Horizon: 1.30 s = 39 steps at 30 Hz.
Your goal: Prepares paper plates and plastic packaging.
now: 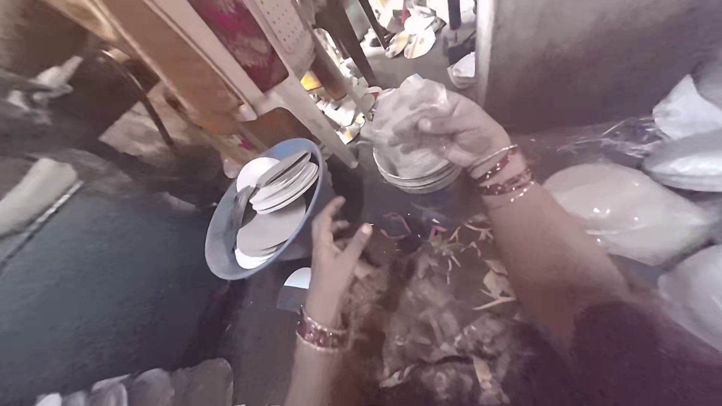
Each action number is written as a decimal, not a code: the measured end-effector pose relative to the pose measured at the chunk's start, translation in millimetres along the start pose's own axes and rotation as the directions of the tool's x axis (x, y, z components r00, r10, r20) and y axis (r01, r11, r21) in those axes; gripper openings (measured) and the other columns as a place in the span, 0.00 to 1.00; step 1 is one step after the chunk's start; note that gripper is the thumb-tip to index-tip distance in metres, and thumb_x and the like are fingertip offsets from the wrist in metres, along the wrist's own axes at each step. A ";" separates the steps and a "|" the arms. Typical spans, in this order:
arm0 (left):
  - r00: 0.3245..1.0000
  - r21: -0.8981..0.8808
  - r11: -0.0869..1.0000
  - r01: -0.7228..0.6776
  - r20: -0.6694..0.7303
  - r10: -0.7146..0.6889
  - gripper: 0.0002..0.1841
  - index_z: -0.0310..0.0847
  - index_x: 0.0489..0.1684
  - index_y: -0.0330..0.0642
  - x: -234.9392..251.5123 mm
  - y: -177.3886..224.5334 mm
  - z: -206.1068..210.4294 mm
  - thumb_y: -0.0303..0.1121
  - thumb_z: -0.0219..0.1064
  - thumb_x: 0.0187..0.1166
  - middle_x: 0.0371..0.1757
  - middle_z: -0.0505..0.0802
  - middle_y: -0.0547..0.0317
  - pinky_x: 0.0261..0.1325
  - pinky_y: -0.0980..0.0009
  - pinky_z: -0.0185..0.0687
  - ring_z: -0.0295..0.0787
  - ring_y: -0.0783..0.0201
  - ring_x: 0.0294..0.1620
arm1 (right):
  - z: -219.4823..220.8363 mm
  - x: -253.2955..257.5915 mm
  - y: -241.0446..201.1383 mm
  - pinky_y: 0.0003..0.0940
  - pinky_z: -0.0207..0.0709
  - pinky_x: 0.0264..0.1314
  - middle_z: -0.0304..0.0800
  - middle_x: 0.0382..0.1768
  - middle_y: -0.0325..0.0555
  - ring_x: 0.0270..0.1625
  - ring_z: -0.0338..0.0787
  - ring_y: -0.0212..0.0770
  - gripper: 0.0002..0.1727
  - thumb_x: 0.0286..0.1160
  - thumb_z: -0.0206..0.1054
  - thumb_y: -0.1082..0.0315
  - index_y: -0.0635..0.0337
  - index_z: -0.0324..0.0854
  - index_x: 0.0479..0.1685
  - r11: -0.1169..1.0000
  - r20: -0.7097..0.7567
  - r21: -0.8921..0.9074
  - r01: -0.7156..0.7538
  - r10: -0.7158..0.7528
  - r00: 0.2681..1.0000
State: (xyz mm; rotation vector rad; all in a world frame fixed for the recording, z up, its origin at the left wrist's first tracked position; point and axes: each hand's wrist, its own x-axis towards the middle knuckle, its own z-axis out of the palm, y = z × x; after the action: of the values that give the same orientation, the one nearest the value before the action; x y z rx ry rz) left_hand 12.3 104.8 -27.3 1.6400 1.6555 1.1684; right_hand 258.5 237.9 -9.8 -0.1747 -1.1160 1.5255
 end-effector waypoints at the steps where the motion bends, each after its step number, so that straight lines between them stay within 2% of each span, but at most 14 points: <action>1: 0.998 0.042 0.998 -0.050 -0.047 0.052 0.48 0.59 0.89 0.39 10.5 1.9 -4.3 0.49 0.78 0.67 0.84 0.71 0.41 0.62 0.66 0.84 0.80 0.60 0.71 | 8.5 -0.8 0.1 0.33 0.93 0.46 0.97 0.39 0.39 0.41 0.97 0.36 0.15 0.68 0.62 0.83 0.55 0.77 0.50 1.000 0.043 -0.023 0.013 -0.012 0.999; 3: 0.989 0.057 0.988 -0.143 -0.035 0.145 0.58 0.45 0.95 0.43 25.9 9.5 -7.4 0.52 0.80 0.64 0.91 0.63 0.44 0.77 0.59 0.75 0.69 0.56 0.84 | 28.3 -5.0 -0.2 0.27 0.91 0.44 0.96 0.35 0.33 0.37 0.94 0.29 0.17 0.62 0.66 0.85 0.53 0.78 0.45 0.999 0.071 -0.035 0.036 -0.033 0.997; 5: 0.981 -0.047 0.980 -0.192 0.024 0.193 0.51 0.54 0.90 0.43 32.2 19.3 -2.6 0.44 0.81 0.64 0.80 0.79 0.57 0.74 0.69 0.79 0.79 0.70 0.75 | 40.3 -7.3 -1.4 0.23 0.89 0.43 0.94 0.33 0.30 0.35 0.92 0.24 0.16 0.59 0.71 0.82 0.50 0.82 0.41 0.998 0.091 -0.016 0.065 -0.063 0.994; 7: 0.978 -0.123 0.970 -0.208 -0.004 0.209 0.26 0.83 0.61 0.36 31.1 25.7 4.1 0.31 0.82 0.63 0.50 0.92 0.63 0.54 0.75 0.89 0.90 0.76 0.50 | 42.5 -9.7 -2.9 0.23 0.88 0.44 0.93 0.34 0.30 0.37 0.91 0.24 0.13 0.60 0.73 0.76 0.48 0.83 0.41 0.997 0.080 0.018 0.072 -0.073 0.994; 9: 0.965 -0.062 0.965 -0.256 -0.069 0.252 0.08 0.90 0.36 0.38 26.2 22.2 3.5 0.27 0.79 0.61 0.38 0.91 0.66 0.47 0.79 0.86 0.88 0.79 0.40 | 38.8 -10.0 -7.0 0.26 0.88 0.44 0.93 0.34 0.33 0.37 0.91 0.27 0.10 0.65 0.67 0.75 0.50 0.82 0.43 0.998 0.029 0.037 0.059 -0.060 0.998; 16: 0.810 -0.022 0.879 -0.476 -0.400 0.428 0.09 0.91 0.42 0.37 -3.8 8.1 -36.0 0.21 0.77 0.66 0.42 0.95 0.71 0.49 0.78 0.91 0.92 0.78 0.42 | 23.4 -2.2 -18.0 0.27 0.85 0.39 0.92 0.32 0.35 0.36 0.90 0.30 0.15 0.74 0.56 0.79 0.47 0.76 0.26 0.992 -0.180 -0.122 -0.028 0.006 0.984; 19: 0.750 0.099 0.854 -0.510 -0.436 0.498 0.08 0.92 0.38 0.37 -18.1 7.6 -46.0 0.27 0.80 0.65 0.42 0.93 0.67 0.48 0.79 0.89 0.90 0.77 0.43 | 32.5 1.2 -12.3 0.31 0.84 0.41 0.91 0.33 0.36 0.36 0.90 0.33 0.12 0.75 0.55 0.79 0.48 0.74 0.33 0.988 -0.335 -0.089 -0.124 0.088 0.938; 21: 0.780 0.128 0.838 -0.530 -0.314 0.541 0.05 0.92 0.34 0.45 -31.6 4.9 -45.4 0.32 0.80 0.67 0.45 0.93 0.70 0.53 0.79 0.88 0.89 0.76 0.49 | 36.5 4.3 -5.5 0.31 0.84 0.39 0.87 0.32 0.38 0.32 0.88 0.34 0.12 0.74 0.55 0.81 0.51 0.72 0.43 0.986 -0.447 -0.056 -0.157 0.116 0.887; 24: 0.825 0.166 0.811 -0.561 0.181 0.535 0.06 0.94 0.35 0.49 -59.5 5.6 -33.6 0.38 0.73 0.74 0.48 0.96 0.64 0.68 0.71 0.81 0.88 0.73 0.59 | 38.7 5.4 1.7 0.32 0.89 0.41 0.86 0.34 0.38 0.33 0.90 0.34 0.20 0.72 0.52 0.85 0.57 0.75 0.57 0.989 -0.467 -0.037 -0.141 0.108 0.878; 27: 0.667 0.066 0.810 -0.583 0.608 0.430 0.15 0.94 0.56 0.44 -74.0 4.5 -16.0 0.31 0.73 0.71 0.51 0.98 0.58 0.66 0.67 0.85 0.94 0.65 0.56 | 47.7 3.6 3.0 0.30 0.87 0.41 0.87 0.35 0.36 0.35 0.89 0.32 0.18 0.75 0.49 0.84 0.55 0.79 0.52 0.990 -0.402 -0.030 -0.137 0.114 0.909; 30: 0.851 0.075 0.919 -0.387 0.414 0.325 0.09 0.96 0.44 0.39 -73.0 -11.8 -5.1 0.31 0.70 0.74 0.37 0.97 0.58 0.49 0.76 0.86 0.92 0.73 0.39 | 59.1 -2.6 0.5 0.27 0.86 0.39 0.86 0.34 0.34 0.34 0.88 0.30 0.17 0.76 0.48 0.83 0.54 0.80 0.46 0.995 -0.338 -0.031 -0.094 0.078 0.938; 33: 0.984 0.024 1.000 -0.009 0.175 0.004 0.11 0.92 0.46 0.34 -57.0 -28.6 3.2 0.32 0.72 0.76 0.40 0.96 0.59 0.49 0.82 0.86 0.90 0.80 0.40 | 71.3 -7.7 -3.8 0.25 0.85 0.34 0.86 0.32 0.37 0.30 0.87 0.30 0.18 0.77 0.45 0.83 0.56 0.79 0.46 0.998 -0.260 0.025 -0.063 0.067 0.963; 36: 0.888 -0.150 0.916 0.372 0.344 -0.304 0.21 0.79 0.70 0.30 -50.3 -41.5 19.9 0.33 0.67 0.83 0.59 0.91 0.52 0.58 0.77 0.85 0.89 0.74 0.52 | 84.3 -13.0 -0.4 0.24 0.84 0.38 0.86 0.33 0.39 0.32 0.87 0.30 0.16 0.79 0.45 0.82 0.58 0.78 0.45 0.990 -0.226 0.142 -0.001 0.033 0.974; 39: 0.749 -0.423 0.676 0.603 0.591 -0.299 0.20 0.71 0.76 0.32 -58.1 -57.5 49.1 0.31 0.54 0.88 0.59 0.91 0.55 0.53 0.74 0.87 0.90 0.71 0.50 | 94.7 -14.3 0.1 0.28 0.87 0.44 0.84 0.30 0.42 0.32 0.88 0.33 0.12 0.81 0.46 0.82 0.61 0.75 0.42 0.957 -0.340 0.271 0.101 -0.002 0.940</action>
State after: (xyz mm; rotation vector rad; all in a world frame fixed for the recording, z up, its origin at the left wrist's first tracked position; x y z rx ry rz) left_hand 31.6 64.9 -111.8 0.9028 1.1134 0.7969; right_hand 200.9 175.1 33.9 -0.1978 -0.6166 1.5220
